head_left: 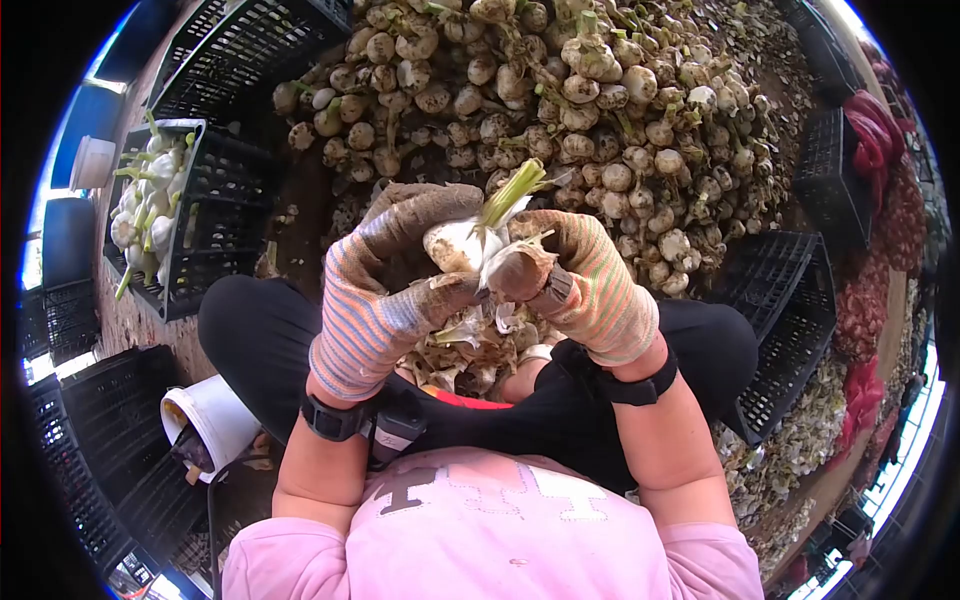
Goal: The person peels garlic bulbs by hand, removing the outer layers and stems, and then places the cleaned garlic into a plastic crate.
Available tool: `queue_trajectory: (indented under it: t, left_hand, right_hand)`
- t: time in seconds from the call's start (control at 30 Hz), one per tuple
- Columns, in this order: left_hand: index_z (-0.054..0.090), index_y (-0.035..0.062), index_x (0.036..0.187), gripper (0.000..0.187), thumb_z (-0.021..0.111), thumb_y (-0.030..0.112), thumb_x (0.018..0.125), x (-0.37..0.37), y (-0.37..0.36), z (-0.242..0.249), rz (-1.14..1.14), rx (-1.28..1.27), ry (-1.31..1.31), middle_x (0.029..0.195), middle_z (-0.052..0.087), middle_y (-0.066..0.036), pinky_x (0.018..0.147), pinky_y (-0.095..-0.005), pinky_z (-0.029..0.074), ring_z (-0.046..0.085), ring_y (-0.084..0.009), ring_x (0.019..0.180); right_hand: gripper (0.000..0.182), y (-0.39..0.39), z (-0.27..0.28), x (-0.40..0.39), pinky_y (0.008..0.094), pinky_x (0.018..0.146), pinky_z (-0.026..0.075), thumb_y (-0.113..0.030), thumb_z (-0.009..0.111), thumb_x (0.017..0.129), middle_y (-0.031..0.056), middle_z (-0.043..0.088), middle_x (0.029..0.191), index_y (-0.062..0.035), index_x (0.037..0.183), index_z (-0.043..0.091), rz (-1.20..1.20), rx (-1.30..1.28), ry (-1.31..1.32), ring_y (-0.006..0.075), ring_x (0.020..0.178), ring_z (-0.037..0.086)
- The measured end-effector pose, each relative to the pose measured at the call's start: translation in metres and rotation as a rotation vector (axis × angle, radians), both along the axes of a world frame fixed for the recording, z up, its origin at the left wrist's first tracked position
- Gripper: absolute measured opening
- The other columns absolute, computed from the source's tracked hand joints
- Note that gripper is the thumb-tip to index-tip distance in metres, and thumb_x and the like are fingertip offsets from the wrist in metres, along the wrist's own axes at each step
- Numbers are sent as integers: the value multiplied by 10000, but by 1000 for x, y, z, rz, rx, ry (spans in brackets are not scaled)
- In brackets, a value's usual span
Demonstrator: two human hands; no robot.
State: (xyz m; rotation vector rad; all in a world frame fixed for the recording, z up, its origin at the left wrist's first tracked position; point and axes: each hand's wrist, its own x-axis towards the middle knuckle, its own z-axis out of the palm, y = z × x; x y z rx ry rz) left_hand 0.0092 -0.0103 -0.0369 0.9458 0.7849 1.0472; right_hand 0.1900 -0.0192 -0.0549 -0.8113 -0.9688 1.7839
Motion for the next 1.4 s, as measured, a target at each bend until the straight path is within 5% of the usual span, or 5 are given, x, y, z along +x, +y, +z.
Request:
queue_trajectory:
  t: [0.2,0.43,0.5,0.87,1.4]
  left_hand:
    - [561,-40,1130,508,747,140,692,2,-1,-5,-2,10,33,1011,602,-70,815,-279,509,602,-149,909]
    - [429,-55,1220,618,667,287,763,-4,-1,-4,-67,-357,-636,1045,589,-185,667,-339,587,648,-264,853]
    - [428,-46,1230,600,672,250,768,-4,-4,-2,-56,-328,-627,1050,587,-189,684,-341,585,646,-271,867]
    - [586,35,1104,480,688,-115,659,11,-10,3,255,415,161,1122,508,-60,910,-304,433,527,-174,1047]
    - [628,55,1047,436,707,-60,634,15,-10,0,234,618,478,1065,545,-67,813,-284,467,559,-173,955]
  right_hand:
    - [437,-5,0,5,231,757,467,-284,742,744,8,617,906,4,1019,561,10,38,94,60,812,551]
    - [467,5,-12,-1,242,773,461,-271,718,786,1,585,909,3,1102,510,-51,145,293,87,804,551]
    - [415,9,-2,1,240,774,457,-155,664,802,32,566,968,-22,1151,484,-164,114,-190,84,827,535]
    - [590,0,10,-1,254,788,473,-168,705,769,78,594,1044,-45,1266,412,-161,25,155,111,883,575]
    - [635,0,21,0,271,871,440,-139,712,728,48,568,1119,-42,1286,426,-120,-23,80,126,998,548]
